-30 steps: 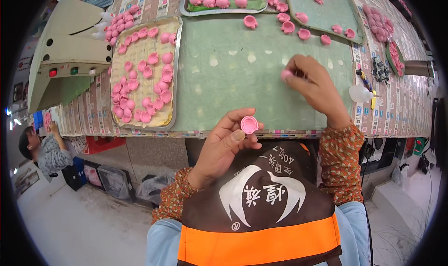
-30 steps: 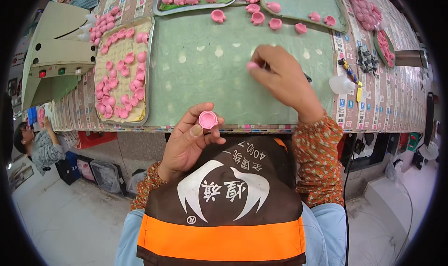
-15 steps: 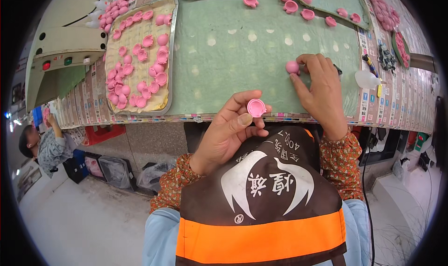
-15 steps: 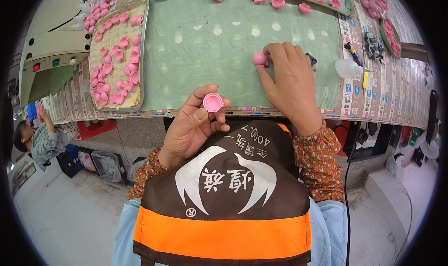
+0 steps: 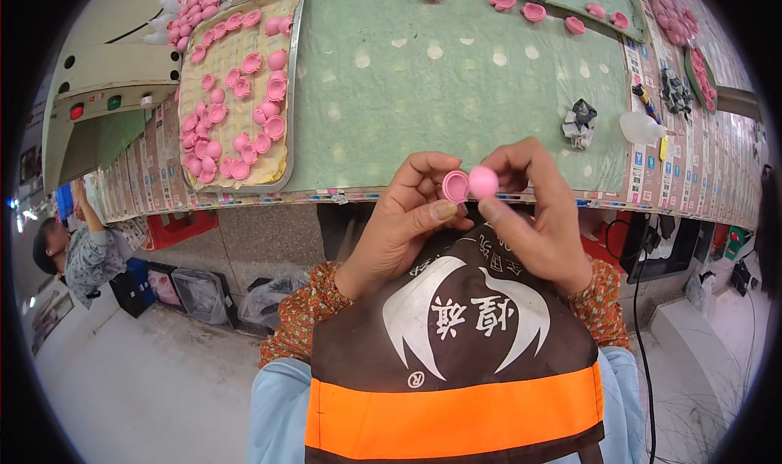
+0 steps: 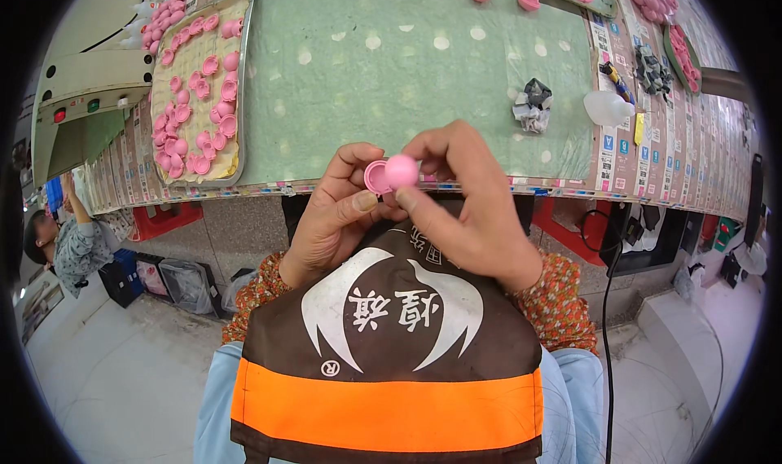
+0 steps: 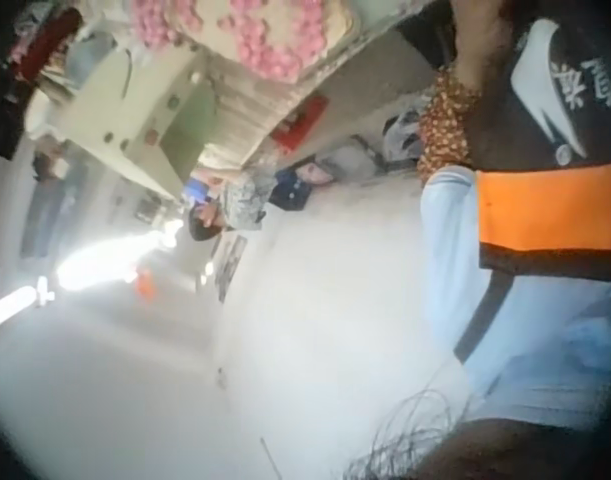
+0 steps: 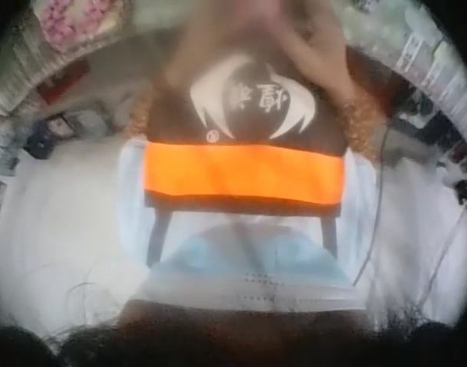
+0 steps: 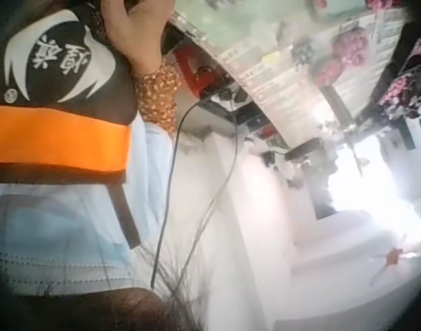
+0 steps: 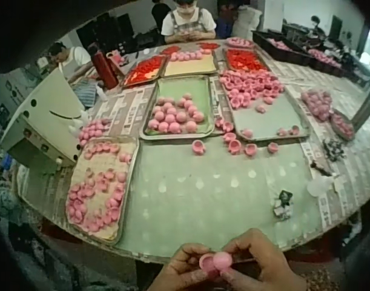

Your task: The person applies glue to plastic shell pieces using a squeeze bottle, joins matching pieces together by hand to assemble small toy figures, and places the assembled figures onto trays.

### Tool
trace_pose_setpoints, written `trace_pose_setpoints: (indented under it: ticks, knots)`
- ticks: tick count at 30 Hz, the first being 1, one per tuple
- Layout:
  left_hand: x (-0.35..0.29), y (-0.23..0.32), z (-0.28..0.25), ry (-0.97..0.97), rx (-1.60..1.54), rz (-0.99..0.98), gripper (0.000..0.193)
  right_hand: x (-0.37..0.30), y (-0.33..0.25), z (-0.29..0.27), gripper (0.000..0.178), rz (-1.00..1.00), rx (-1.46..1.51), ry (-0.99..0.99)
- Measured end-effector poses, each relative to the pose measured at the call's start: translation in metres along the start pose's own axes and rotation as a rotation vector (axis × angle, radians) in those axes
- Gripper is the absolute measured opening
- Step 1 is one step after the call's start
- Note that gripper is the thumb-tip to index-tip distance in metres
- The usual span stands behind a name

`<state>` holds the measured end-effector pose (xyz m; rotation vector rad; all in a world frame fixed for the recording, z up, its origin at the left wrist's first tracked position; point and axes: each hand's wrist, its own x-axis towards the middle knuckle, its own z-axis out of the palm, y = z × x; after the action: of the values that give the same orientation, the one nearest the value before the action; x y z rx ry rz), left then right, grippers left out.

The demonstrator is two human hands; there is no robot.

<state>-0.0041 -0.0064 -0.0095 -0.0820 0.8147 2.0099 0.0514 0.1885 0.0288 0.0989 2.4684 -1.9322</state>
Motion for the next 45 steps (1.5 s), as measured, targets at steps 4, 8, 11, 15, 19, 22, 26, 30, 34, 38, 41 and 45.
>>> trace_pose_setpoints:
  ticks: [4,8,11,15,19,22,26,30,34,38,41,45]
  knots:
    - [0.001,-0.005,-0.001,-0.011,0.085,0.029,0.043,-0.013,-0.001,0.009,0.029,0.063,0.102,-0.003]
    - [0.0,-0.007,0.0,-0.026,0.069,0.043,0.041,-0.016,0.0,0.007,0.029,0.075,0.003,-0.046]
    - [0.0,-0.009,-0.003,-0.041,0.111,0.056,0.041,-0.017,0.0,0.004,0.029,0.093,0.0,-0.077]
    - [-0.001,-0.011,-0.003,-0.042,0.104,0.057,0.04,-0.02,0.003,0.01,0.03,0.118,0.156,0.016]
    - [-0.001,-0.011,-0.001,-0.037,0.083,0.072,0.038,-0.019,0.001,0.01,0.028,0.196,0.385,-0.043]
    - [-0.001,-0.013,-0.005,-0.072,0.122,0.101,0.037,-0.019,0.0,0.01,0.029,0.241,0.464,-0.035]
    - [0.001,-0.015,-0.008,-0.103,0.133,0.101,0.035,-0.021,0.004,0.007,0.028,0.286,0.55,-0.056]
    - [0.002,-0.018,-0.013,-0.131,0.149,0.145,0.033,-0.02,0.004,0.006,0.026,0.26,0.5,-0.067]
    - [-0.001,-0.012,-0.005,-0.075,0.109,0.059,0.034,-0.022,0.007,0.009,0.028,0.224,0.427,-0.008]
    - [-0.002,-0.012,-0.001,-0.074,0.123,0.051,0.035,-0.019,0.008,0.009,0.033,-0.222,-0.271,0.039]
    - [-0.005,-0.01,-0.001,-0.072,0.266,0.065,0.035,-0.02,0.011,0.013,0.036,-0.327,-0.425,0.089]
    - [-0.005,-0.007,0.004,-0.062,0.224,0.065,0.033,-0.022,0.015,0.017,0.038,-0.171,-0.155,0.163]
